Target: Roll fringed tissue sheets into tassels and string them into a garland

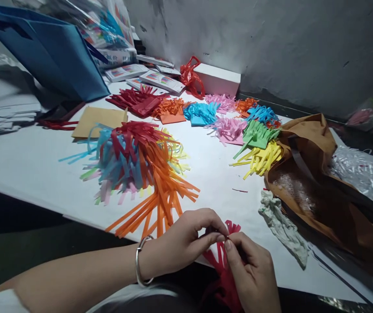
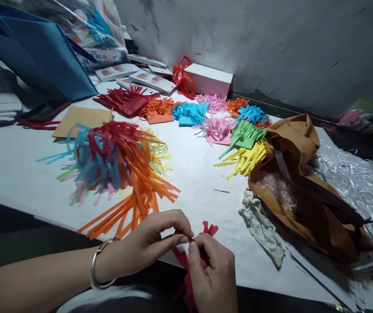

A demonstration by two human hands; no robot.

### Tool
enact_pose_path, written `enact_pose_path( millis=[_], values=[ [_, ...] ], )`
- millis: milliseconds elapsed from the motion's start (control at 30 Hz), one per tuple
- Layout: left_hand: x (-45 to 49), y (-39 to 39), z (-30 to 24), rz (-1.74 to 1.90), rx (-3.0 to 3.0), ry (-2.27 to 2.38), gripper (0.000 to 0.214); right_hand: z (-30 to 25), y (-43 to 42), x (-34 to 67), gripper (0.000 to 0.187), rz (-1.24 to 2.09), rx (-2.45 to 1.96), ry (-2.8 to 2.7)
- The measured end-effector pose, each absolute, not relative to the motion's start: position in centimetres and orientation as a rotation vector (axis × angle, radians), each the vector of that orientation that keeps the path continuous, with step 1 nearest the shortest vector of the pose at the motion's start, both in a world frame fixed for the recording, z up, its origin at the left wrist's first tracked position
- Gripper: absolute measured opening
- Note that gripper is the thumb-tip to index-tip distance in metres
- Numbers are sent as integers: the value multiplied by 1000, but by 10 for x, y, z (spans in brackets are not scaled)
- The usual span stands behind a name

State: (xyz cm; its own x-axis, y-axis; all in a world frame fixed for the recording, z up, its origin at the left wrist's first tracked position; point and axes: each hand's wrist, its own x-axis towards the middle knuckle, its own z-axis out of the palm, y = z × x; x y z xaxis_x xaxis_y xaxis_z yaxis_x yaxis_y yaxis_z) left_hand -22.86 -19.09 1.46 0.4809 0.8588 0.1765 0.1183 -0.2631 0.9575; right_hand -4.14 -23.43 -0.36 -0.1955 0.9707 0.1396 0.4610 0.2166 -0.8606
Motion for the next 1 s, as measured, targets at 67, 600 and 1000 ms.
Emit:
enact_pose_path(
  millis=[67,600,1000],
  values=[
    [-232,-191,19,871,1695,840,10,-5,-235,-42,28,925,-1298,-1789],
    [-243,-188,12,543,1210,907,16,-27,-235,-44,18,71,-933,-2212],
    [-336,-168,48,1167,1690,1428,14,-56,-243,-59,48,-11,-1308,-1743]
  ],
)
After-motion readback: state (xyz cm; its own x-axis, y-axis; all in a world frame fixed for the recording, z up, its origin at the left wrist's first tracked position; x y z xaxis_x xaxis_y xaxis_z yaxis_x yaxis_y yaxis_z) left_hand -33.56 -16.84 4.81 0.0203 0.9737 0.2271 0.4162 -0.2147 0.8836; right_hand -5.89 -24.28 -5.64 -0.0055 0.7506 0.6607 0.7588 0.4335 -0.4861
